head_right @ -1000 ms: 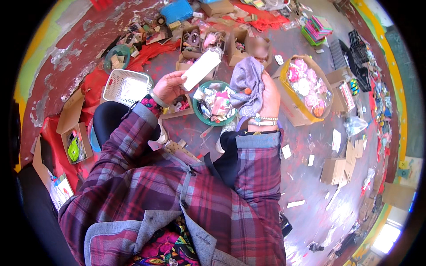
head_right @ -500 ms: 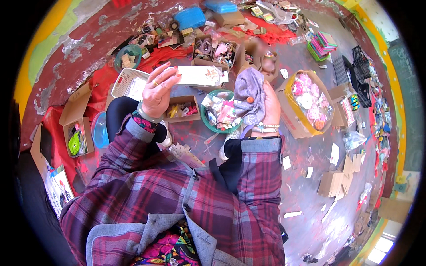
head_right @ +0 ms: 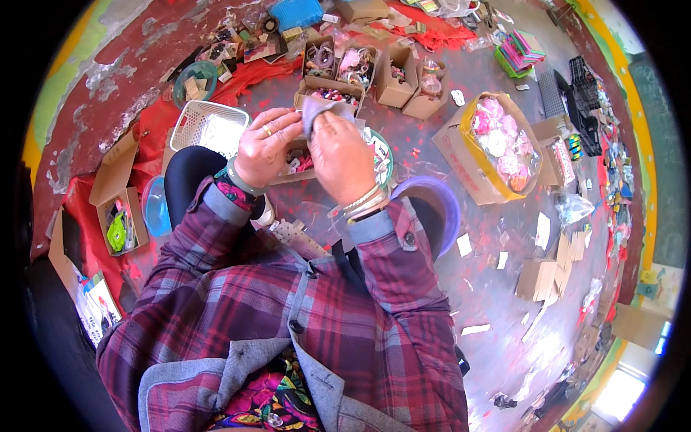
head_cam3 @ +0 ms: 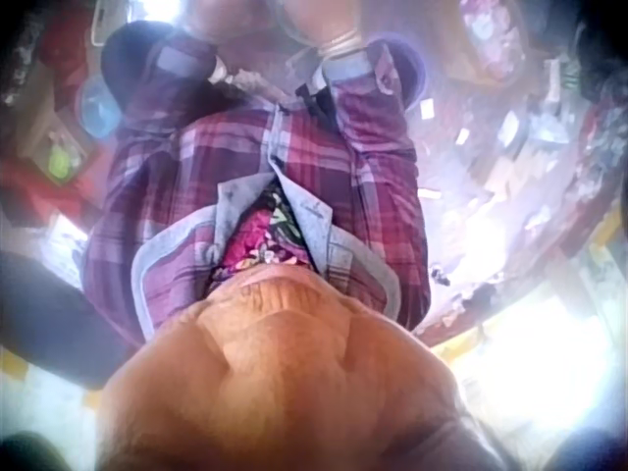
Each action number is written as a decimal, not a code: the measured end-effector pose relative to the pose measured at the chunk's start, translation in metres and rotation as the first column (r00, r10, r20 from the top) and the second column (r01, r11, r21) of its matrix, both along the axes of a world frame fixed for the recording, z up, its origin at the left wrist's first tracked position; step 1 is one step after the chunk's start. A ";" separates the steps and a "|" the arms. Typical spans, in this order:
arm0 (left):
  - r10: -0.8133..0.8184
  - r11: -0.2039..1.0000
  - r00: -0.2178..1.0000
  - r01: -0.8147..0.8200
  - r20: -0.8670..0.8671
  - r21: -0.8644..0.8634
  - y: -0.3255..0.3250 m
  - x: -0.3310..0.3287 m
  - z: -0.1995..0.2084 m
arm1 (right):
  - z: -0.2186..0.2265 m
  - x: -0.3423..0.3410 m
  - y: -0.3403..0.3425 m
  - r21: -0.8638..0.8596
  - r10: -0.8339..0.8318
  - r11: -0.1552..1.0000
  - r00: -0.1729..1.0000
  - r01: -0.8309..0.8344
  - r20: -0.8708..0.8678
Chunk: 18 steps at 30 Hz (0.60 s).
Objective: The person sits on the floor and wipes small hair accessories with a cloth. They pick items one by one from a green basket, wipe them, and place them into a cardboard box.
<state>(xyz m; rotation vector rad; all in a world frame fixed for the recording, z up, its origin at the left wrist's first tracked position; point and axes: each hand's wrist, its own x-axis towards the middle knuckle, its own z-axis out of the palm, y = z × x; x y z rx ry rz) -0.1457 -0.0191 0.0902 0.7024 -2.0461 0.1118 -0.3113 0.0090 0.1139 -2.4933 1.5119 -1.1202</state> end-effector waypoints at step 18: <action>0.197 0.230 0.866 -0.496 0.459 0.838 -0.003 0.099 -0.138 | -0.016 -0.036 -0.012 0.355 -0.112 0.931 0.993 0.088 0.047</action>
